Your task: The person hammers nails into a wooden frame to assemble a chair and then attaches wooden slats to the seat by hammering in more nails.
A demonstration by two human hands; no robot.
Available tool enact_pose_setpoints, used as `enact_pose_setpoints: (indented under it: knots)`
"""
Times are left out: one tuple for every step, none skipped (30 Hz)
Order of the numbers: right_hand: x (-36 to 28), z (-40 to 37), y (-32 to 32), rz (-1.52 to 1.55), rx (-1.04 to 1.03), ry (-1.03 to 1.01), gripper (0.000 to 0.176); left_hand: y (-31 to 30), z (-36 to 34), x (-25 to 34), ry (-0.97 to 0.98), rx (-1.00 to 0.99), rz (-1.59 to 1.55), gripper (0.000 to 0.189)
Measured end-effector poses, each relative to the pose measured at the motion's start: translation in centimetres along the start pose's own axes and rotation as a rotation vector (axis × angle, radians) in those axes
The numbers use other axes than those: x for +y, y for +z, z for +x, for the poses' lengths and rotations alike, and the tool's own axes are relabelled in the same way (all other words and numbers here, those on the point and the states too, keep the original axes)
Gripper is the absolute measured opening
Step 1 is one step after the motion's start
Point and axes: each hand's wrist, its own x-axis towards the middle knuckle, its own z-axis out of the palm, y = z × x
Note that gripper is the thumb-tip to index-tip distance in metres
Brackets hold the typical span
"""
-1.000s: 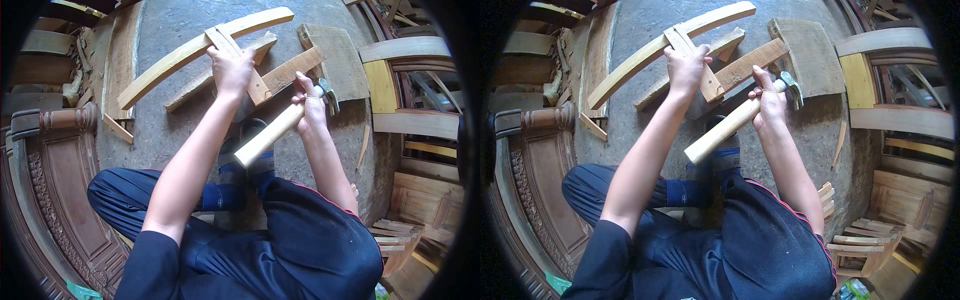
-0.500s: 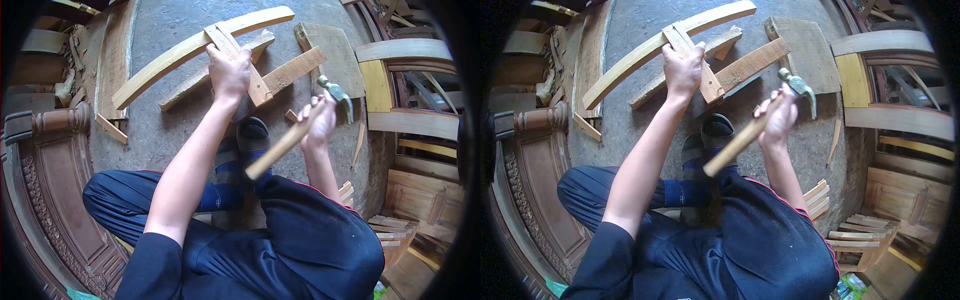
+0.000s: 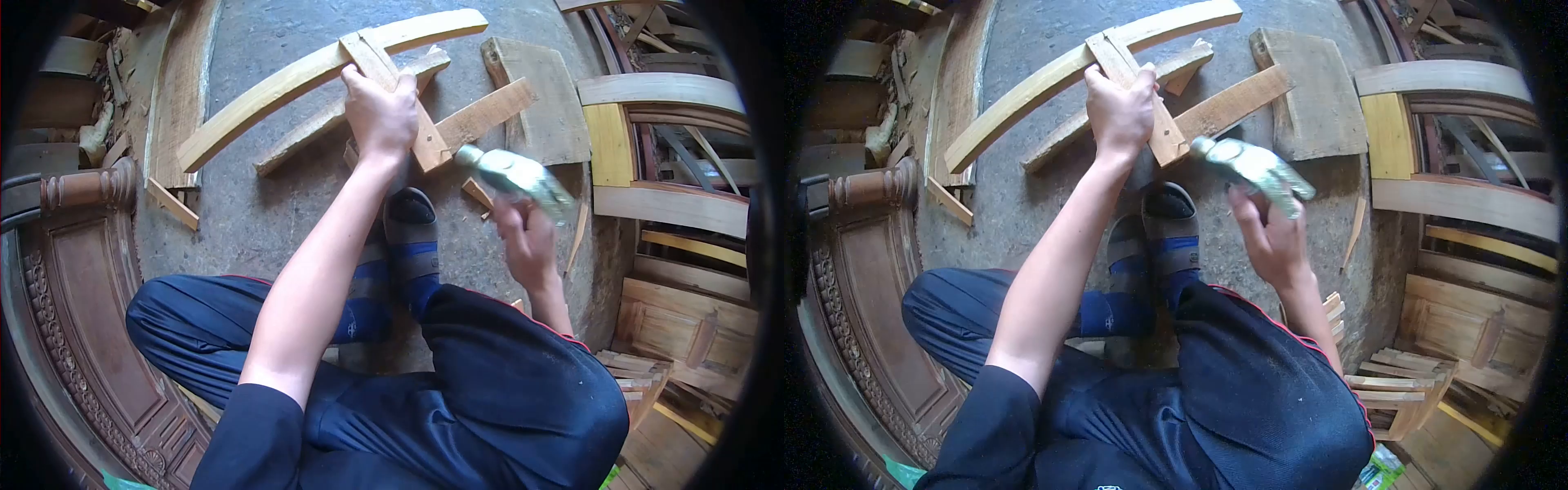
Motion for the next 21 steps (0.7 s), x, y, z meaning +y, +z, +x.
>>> enact_pose_setpoints:
  knots:
    - [-1.1,0.0,0.3,0.199,0.057,-0.138,0.022,-0.1,-0.2,-0.2,-0.007,0.001,-0.013,0.054]
    - [-1.1,-0.1,0.4,0.323,0.117,-0.183,0.023,0.1,-0.1,-0.1,-0.009,0.006,-0.032,0.054]
    - [-1.1,-0.2,0.4,0.447,0.177,-0.227,0.023,0.3,-0.1,-0.2,-0.011,0.01,-0.05,0.054]
    - [-1.5,-0.2,0.0,0.502,0.172,-0.314,0.025,0.4,0.1,-0.4,0.027,0.035,-0.022,0.055]
    - [-1.3,-0.1,0.4,0.525,0.205,-0.346,0.024,0.4,0.1,-0.6,0.008,0.025,-0.027,0.055]
    - [-0.8,-0.1,1.1,0.549,0.24,-0.377,0.023,0.2,0.0,-0.1,-0.011,0.014,-0.032,0.055]
    - [0.2,-0.2,1.8,0.57,0.277,-0.41,0.022,0.2,-0.1,0.2,-0.027,0.002,-0.04,0.055]
    - [0.9,-0.2,2.1,0.322,0.249,-0.396,0.021,0.2,-0.1,0.3,-0.025,0.005,-0.051,0.055]
    - [1.2,-0.1,2.4,0.058,0.227,-0.393,0.02,0.2,-0.1,0.3,-0.022,0.009,-0.062,0.054]
    - [1.4,0.1,2.7,-0.188,0.208,-0.404,0.019,0.2,-0.1,0.3,-0.02,0.014,-0.072,0.054]
    - [1.5,0.2,2.9,-0.209,0.196,-0.444,0.019,0.4,-0.2,0.2,-0.018,0.014,-0.081,0.054]
    - [1.2,-0.5,2.5,-0.15,0.168,-0.346,0.021,0.4,-0.3,0.4,-0.018,0.018,-0.089,0.054]
    - [0.9,-0.8,2.0,-0.051,0.199,-0.309,0.022,0.2,-0.3,0.4,-0.02,0.03,-0.094,0.054]
    - [0.5,-1.0,1.6,0.051,0.233,-0.276,0.022,-0.1,-0.5,0.4,-0.03,0.029,-0.088,0.054]
    - [-0.4,-0.8,1.1,0.191,0.255,-0.287,0.026,-0.1,-0.5,0.4,-0.035,0.021,-0.086,0.054]
    - [-1.5,-0.5,0.5,0.33,0.277,-0.303,0.029,0.1,-0.3,0.6,-0.032,0.016,-0.09,0.054]
    - [-3.0,0.0,0.0,0.476,0.302,-0.394,0.034,0.2,-0.2,0.7,-0.026,0.017,-0.077,0.054]
    - [-4.1,0.3,-0.4,0.421,0.336,-0.401,0.04,0.1,-0.2,0.7,-0.022,0.018,-0.063,0.054]
    - [-5.1,0.7,-0.9,0.366,0.371,-0.407,0.047,0.0,-0.2,0.8,-0.018,0.018,-0.048,0.054]
    - [-5.7,0.9,-1.3,0.368,0.358,-0.436,0.045,0.1,-0.3,0.8,-0.023,0.021,-0.054,0.054]
    - [-5.9,1.1,-1.5,0.37,0.344,-0.466,0.044,0.1,-0.3,0.8,-0.028,0.023,-0.06,0.053]
